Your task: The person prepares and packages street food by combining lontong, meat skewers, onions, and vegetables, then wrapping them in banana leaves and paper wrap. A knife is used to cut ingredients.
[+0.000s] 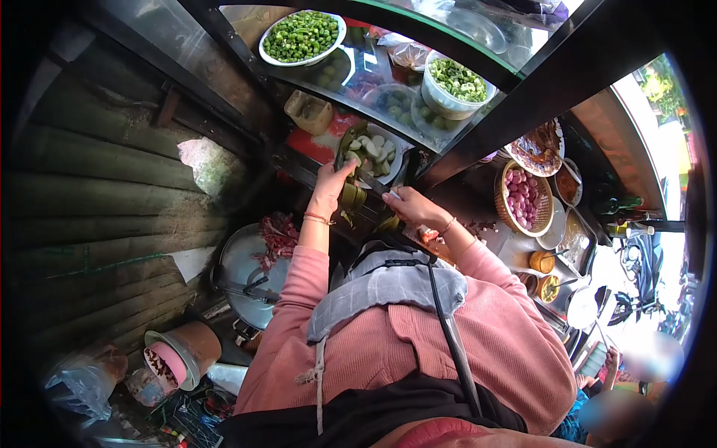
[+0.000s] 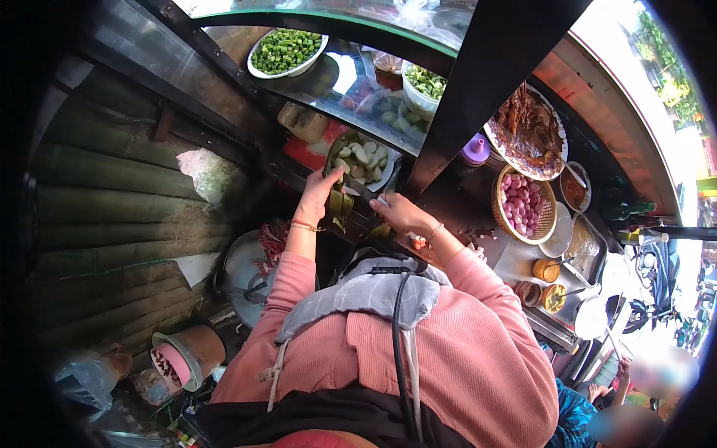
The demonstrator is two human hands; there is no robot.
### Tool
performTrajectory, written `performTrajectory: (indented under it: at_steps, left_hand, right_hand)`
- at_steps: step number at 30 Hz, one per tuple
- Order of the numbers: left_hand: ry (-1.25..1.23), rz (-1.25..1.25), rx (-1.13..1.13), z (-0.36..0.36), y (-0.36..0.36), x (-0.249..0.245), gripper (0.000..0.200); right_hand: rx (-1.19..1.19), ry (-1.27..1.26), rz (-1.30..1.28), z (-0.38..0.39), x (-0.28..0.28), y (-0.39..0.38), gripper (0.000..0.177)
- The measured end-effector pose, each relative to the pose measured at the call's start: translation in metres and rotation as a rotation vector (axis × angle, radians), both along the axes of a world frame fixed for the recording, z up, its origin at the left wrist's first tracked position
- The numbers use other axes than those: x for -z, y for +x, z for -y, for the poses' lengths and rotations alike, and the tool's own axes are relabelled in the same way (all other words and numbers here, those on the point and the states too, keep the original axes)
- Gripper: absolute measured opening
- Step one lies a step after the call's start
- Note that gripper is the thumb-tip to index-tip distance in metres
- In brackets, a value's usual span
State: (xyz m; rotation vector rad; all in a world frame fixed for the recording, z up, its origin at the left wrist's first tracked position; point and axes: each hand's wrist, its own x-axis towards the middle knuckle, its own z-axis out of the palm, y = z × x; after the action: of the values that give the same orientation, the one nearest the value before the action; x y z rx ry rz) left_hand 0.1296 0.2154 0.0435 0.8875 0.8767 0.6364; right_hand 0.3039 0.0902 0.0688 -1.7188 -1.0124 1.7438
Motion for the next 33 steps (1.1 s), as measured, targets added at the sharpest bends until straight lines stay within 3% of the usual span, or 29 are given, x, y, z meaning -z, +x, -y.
performTrajectory:
  at_steps: [5,7,8,11,16,25,27,29,31,33]
  left_hand:
    - [0.355,-0.315,0.033,0.002,0.001,0.005,0.029]
    - [0.51,-0.388,0.02,0.007,0.01,-0.011,0.035]
    - [0.714,-0.634,0.03,0.012,0.013,-0.025,0.036]
    - [0.833,-0.851,0.02,0.014,0.015,-0.002,0.037]
    - [0.918,-0.798,-0.038,0.026,0.011,-0.016,0.04]
    - [0.25,-0.013,-0.494,0.04,-0.019,0.001,0.029]
    - [0.121,0.04,-0.549,0.049,-0.033,0.002,0.032]
    - [-0.018,0.092,-0.612,0.059,-0.049,0.006,0.034]
    - [-0.207,0.254,-0.621,0.073,-0.068,0.01,0.035]
    - [-0.343,0.377,-0.565,0.09,-0.09,0.012,0.033]
  right_hand:
    - [0.051,0.189,0.361,0.012,0.018,-0.002,0.044]
    - [0.136,0.157,0.372,0.016,0.021,-0.005,0.046]
    - [0.168,0.138,0.331,0.017,0.024,-0.005,0.044]
    - [0.259,0.052,0.193,0.02,0.011,-0.004,0.034]
    - [0.419,0.063,0.106,0.026,0.012,-0.013,0.03]
    - [0.412,0.091,0.185,0.045,-0.011,-0.032,0.028]
    - [0.407,0.153,0.17,0.053,-0.001,-0.035,0.034]
    - [0.37,0.382,0.434,0.063,0.013,-0.035,0.03]
    - [0.332,0.349,0.677,0.074,-0.018,-0.028,0.025]
    - [0.287,0.654,0.909,0.085,0.011,0.0,0.023]
